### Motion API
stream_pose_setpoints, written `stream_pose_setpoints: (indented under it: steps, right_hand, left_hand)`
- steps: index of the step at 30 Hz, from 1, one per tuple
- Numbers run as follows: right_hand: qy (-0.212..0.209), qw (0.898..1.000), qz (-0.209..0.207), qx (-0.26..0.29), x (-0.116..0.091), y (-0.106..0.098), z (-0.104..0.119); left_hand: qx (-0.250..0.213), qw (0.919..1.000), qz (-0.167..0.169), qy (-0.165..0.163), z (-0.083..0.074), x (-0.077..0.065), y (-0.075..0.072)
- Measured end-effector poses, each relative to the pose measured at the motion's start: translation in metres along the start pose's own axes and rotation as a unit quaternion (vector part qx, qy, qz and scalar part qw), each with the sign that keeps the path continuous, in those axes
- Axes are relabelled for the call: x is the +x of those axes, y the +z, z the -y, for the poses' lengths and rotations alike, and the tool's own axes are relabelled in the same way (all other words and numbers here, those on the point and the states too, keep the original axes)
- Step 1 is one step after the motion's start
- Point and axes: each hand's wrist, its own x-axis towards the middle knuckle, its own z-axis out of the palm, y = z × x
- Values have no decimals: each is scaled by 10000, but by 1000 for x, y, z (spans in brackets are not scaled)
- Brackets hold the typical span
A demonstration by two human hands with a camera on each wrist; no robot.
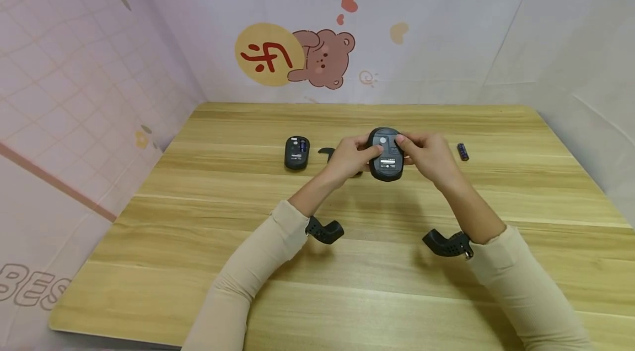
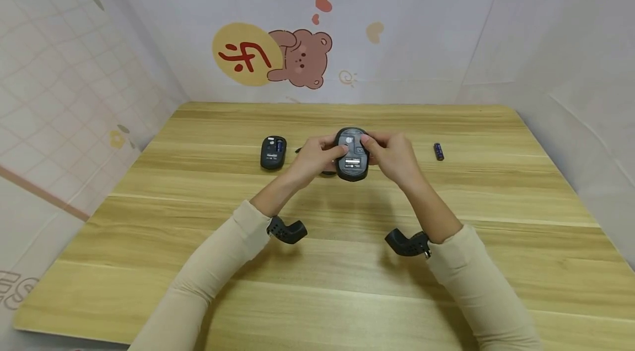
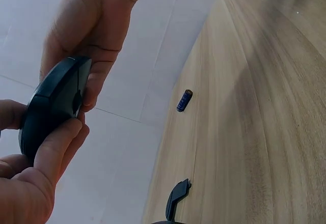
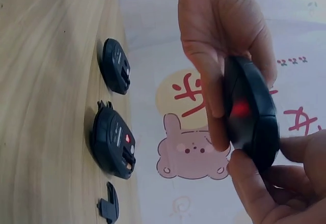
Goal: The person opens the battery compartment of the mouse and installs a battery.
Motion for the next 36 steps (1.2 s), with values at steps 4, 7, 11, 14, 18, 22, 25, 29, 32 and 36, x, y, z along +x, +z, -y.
stream_pose_setpoints:
  steps: [4,7,11,14,18,22,25,29,32,36]
  right_hand:
    - [111,9998,186,-10,-4,0,5]
    - [162,9994,300,-67,-6,1,6]
    - [166,9996,242,-19,-6,3,4]
    - [116,9998,115,89,-6,5,3]
    - [79,9999,34,133,-6,5,3]
    - [102,9999,26,80,-6,4,3]
    - [143,9999,-3,62,-7,5,4]
    - [175,9998,-124,9,-7,5,5]
    - [150,9995,-289,-57,-6,4,6]
    - [91,9988,-474,-56,-5,4,5]
  left_hand:
    - [37,10000,-26,-8,-1,-1,0]
    - [41,10000,-52,-36,-1,0,0]
    - [56,10000,-59,-47,-1,0,1]
    - [115,9999,-30,-37,-1,0,1]
    - [207,9998,18,-8,0,1,1]
    - [284,9996,15,25,-1,0,1]
    - [307,9995,-31,55,-1,0,1]
    - [293,9995,-69,90,-2,-1,1]
    - [237,9997,-27,101,-4,-2,2]
    - [195,9998,11,62,-6,-3,3]
